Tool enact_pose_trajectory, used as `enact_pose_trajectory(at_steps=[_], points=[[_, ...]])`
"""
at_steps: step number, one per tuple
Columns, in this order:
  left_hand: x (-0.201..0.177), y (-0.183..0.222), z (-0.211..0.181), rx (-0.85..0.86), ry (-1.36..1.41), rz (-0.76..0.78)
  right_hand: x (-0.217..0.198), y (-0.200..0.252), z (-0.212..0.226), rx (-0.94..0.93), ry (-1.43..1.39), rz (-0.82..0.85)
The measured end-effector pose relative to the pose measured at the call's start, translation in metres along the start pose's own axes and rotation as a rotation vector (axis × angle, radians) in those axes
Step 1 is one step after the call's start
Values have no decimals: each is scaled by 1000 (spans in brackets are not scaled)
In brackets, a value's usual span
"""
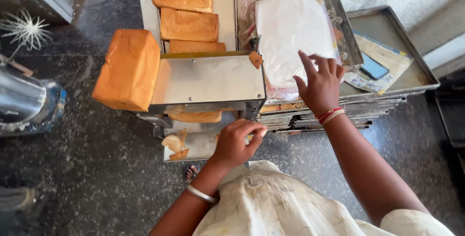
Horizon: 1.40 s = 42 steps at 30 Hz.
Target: The person slices loaves of bread using a machine and places the slices into plastic bags. They move the bagged bread to a storage area and retrieve more whole loaves from a table.
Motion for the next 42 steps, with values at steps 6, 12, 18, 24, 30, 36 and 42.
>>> enact_pose_trajectory(at_steps=[6, 12, 18, 24, 30, 36, 42], points=[[39, 13, -4, -152, 89, -68, 57, 24, -49, 353, -622, 388], [68, 35, 33, -428, 396, -92, 20, 70, -23, 408, -834, 462], [93, 67, 59, -578, 747, -32, -22, 125, 75, 298, -1223, 732], [34, 119, 60, -644, 480, -124, -13, 135, 115, 378, -1169, 912], [-7, 172, 56, -810, 647, -113, -24, 146, 201, 360, -1352, 1117], [-95, 222, 59, -770, 681, -125, -11, 166, 286, 610, -1426, 1279], [-228, 286, 85, -650, 357, -354, -12, 120, 302, 576, -1630, 715]])
Point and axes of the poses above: each hand's wrist, its own y-axis away from the middle knuckle, its own x-axis out of the palm, z = x × y, the point moved 9 cm from there along -y, towards the middle knuckle, and after that the axes turned 3 degrees about -z, right-handed, at the moved point
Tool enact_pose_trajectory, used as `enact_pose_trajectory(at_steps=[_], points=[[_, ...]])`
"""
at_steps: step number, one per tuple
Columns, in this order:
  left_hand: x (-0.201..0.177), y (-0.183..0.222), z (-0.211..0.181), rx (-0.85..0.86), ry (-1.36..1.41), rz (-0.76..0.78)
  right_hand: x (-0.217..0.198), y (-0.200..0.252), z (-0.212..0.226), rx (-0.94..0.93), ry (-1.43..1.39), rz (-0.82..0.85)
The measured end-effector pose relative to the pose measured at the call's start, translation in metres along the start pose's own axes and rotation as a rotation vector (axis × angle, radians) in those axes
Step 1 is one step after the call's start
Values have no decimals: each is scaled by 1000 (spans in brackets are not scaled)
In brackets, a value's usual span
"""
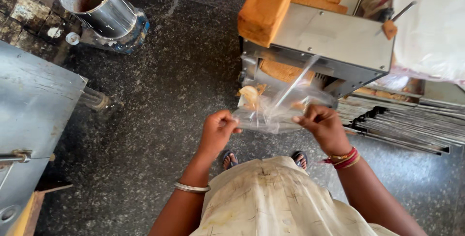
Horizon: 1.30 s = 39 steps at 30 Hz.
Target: The person slices loaves of bread using a machine and places the slices into plastic bags. They move the bagged bread to a storage area and retrieve more whole loaves from a table.
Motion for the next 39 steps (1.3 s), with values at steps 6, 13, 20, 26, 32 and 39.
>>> enact_pose_trajectory(at_steps=[6, 13, 20, 26, 32, 39], points=[[14, -4, 27, -194, 77, 54, 79, 19, -21, 378, -22, -22], [5, -30, -20, 280, -668, -105, 7, 2, 18, 32, 968, -314], [81, -62, -2, 141, -530, 189, 13, -24, -34, -74, 813, -131], [73, -99, 6, 266, -947, 2, -63, -46, -78, 167, 776, -75], [107, -166, 77, 270, -874, 136, -47, -73, -156, 98, 547, 369], [98, -241, 143, 73, -538, -85, -120, -113, -206, 266, 717, -225]])
Point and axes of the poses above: each hand's wrist, its own y-axis away from the middle knuckle, its own x-axis out of the palm, z = x × y, the point moved 9 cm from there along -y, towards the middle knuckle, and after that the axes turned 3 degrees about -z, right-handed, at the moved point
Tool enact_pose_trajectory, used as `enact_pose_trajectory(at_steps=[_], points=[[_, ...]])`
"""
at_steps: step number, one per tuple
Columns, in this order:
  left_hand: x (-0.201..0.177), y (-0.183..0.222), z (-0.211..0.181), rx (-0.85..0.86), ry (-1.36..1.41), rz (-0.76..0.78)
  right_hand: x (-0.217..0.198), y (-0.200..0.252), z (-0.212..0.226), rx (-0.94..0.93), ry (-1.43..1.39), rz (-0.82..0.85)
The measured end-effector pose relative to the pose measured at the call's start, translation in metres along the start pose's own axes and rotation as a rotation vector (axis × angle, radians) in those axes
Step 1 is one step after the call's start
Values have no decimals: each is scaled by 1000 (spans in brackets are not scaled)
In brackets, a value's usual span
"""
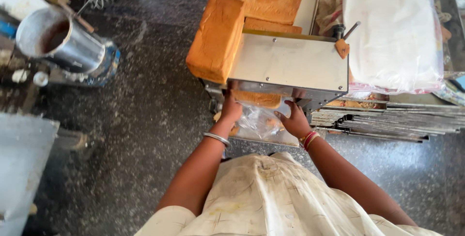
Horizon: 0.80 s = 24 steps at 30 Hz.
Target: The person slices loaves of bread using a machine and places the slices into plastic bags. They move the bagged bread to a storage area and retrieve more whole loaves from a table.
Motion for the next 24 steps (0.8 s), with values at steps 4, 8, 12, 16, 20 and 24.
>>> enact_pose_trajectory(at_steps=[4, 8, 12, 16, 20, 24], points=[[25, -23, 54, -214, -75, 128, 10, -14, 1, 16, -148, -110], [33, -34, 75, 12, -48, 105, 26, -34, 0, 107, -193, -66], [49, -43, 93, 105, -146, 167, 40, -50, 11, 80, -53, -96], [64, -49, 107, 60, -153, 308, 39, -60, 14, 66, -162, -209], [66, -40, 125, -26, -308, 497, 53, -66, 16, 161, -79, -142], [61, -37, 112, 55, -312, 491, 42, -66, 28, 182, 77, -157]])
Point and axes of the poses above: each hand's wrist, its own y-axis away from the middle knuckle, its own x-axis out of the palm, z = x × y, the point moved 9 cm from there along -y, towards the middle knuckle, and after that the axes turned 3 degrees about -z, right-handed, at the moved point
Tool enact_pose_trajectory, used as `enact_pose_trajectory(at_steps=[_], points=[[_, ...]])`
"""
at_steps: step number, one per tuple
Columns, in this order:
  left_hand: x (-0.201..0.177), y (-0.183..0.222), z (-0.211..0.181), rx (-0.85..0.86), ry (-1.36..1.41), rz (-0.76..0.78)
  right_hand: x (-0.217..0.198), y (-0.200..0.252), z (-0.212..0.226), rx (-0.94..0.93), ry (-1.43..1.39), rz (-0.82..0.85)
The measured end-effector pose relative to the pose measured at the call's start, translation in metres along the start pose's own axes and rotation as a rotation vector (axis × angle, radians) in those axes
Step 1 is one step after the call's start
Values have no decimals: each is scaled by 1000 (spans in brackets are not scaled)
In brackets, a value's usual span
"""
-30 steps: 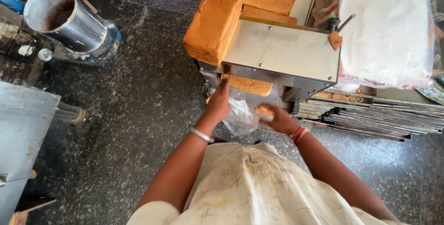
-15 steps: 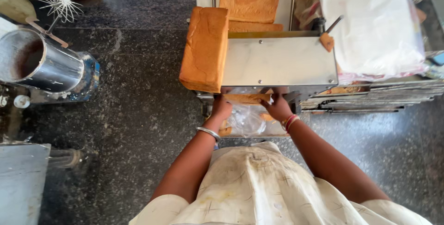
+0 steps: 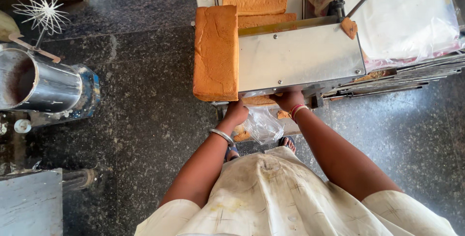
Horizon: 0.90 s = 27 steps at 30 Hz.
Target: The person slices loaves of bread using a machine and places the slices into plastic bags. They move the bagged bread to a storage area and retrieve more whole loaves from a table.
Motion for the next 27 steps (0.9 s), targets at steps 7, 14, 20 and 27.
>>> enact_pose_trajectory(at_steps=[7, 14, 20, 27], points=[[4, 4, 10, -45, -10, 106, -12, 6, 14, 16, 56, 67], [11, 2, 13, 84, -27, 34, -8, 7, 13, 21, 148, 139], [18, 9, 20, -108, -114, 198, -2, 9, 5, -14, 173, 159], [7, 24, 5, -236, -2, 121, 1, 13, -5, 97, 175, 194]])
Point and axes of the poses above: each hand's wrist, its own y-axis away from the middle knuckle, its own x-axis out of the palm, z = x × y, the point moved 9 cm from there along -y, towards the middle knuckle, and after that the axes turned 3 degrees about -z, right-handed, at the moved point
